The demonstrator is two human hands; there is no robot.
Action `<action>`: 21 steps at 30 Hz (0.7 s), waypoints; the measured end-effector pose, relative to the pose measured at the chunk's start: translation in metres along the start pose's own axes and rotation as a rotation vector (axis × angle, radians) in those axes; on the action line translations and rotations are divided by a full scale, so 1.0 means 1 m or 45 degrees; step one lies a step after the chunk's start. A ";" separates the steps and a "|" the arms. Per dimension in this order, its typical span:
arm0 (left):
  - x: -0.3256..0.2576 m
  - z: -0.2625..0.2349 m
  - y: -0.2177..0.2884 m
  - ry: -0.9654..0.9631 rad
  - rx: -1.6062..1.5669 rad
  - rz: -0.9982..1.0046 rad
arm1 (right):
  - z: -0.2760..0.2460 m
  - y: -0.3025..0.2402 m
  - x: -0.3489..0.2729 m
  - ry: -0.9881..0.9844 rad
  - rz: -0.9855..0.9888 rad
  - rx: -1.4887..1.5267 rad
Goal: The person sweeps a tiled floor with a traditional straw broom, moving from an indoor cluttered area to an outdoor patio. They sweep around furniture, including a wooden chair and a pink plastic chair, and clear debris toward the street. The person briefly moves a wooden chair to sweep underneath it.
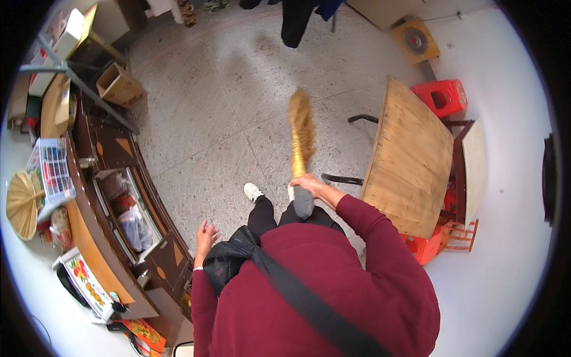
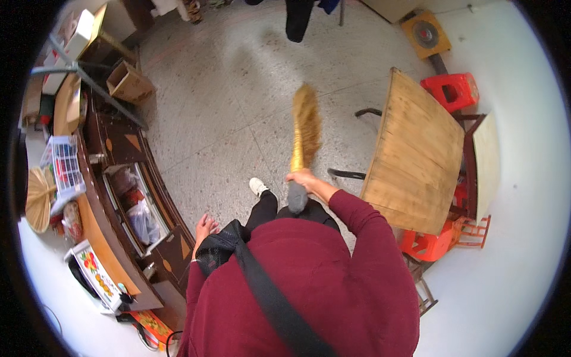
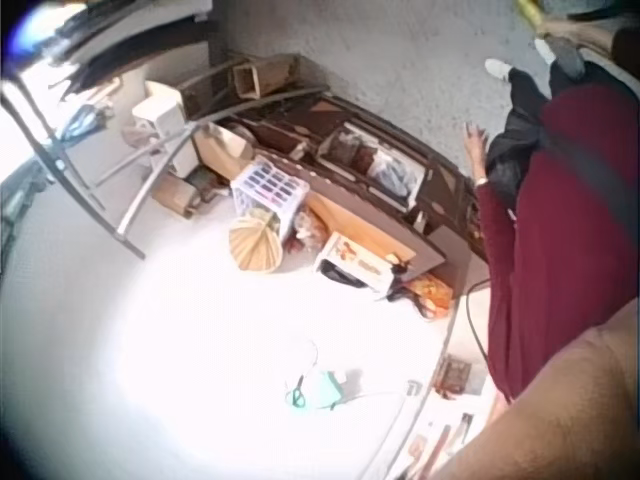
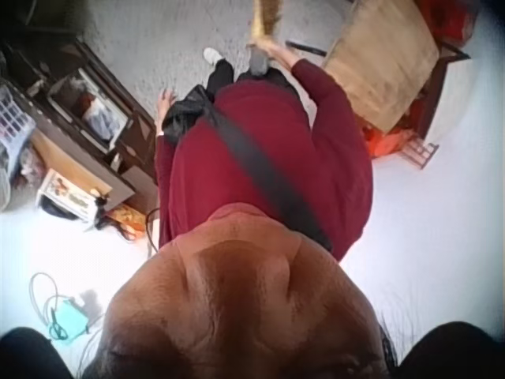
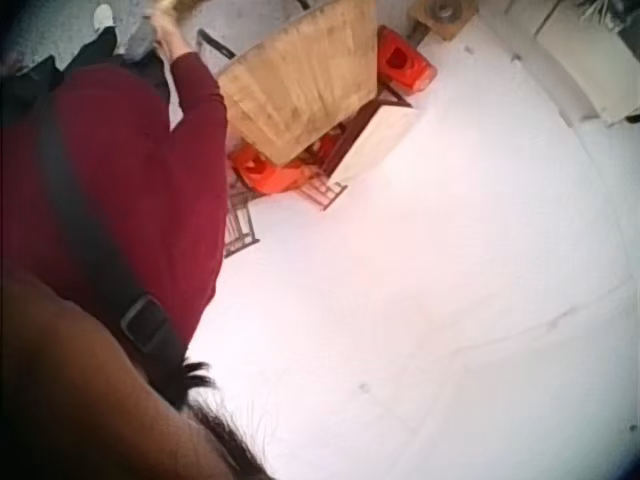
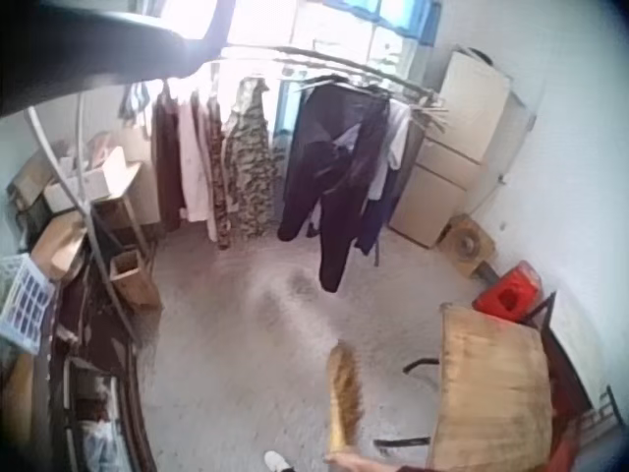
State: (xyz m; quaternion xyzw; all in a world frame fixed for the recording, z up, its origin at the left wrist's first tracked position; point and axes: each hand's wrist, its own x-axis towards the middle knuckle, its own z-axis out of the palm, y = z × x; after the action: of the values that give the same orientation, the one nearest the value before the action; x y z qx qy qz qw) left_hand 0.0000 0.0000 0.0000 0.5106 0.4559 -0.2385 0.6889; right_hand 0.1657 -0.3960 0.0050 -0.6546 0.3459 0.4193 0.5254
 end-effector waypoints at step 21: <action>0.057 0.108 0.064 -0.007 0.110 0.175 | -0.231 -0.090 0.029 0.376 -0.054 0.892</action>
State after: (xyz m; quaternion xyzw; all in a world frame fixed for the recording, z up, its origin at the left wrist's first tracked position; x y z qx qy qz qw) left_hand 0.1193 -0.0681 -0.0113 0.5693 0.4070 -0.2114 0.6823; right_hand 0.3009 -0.6034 0.0369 -0.4957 0.5264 0.1659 0.6706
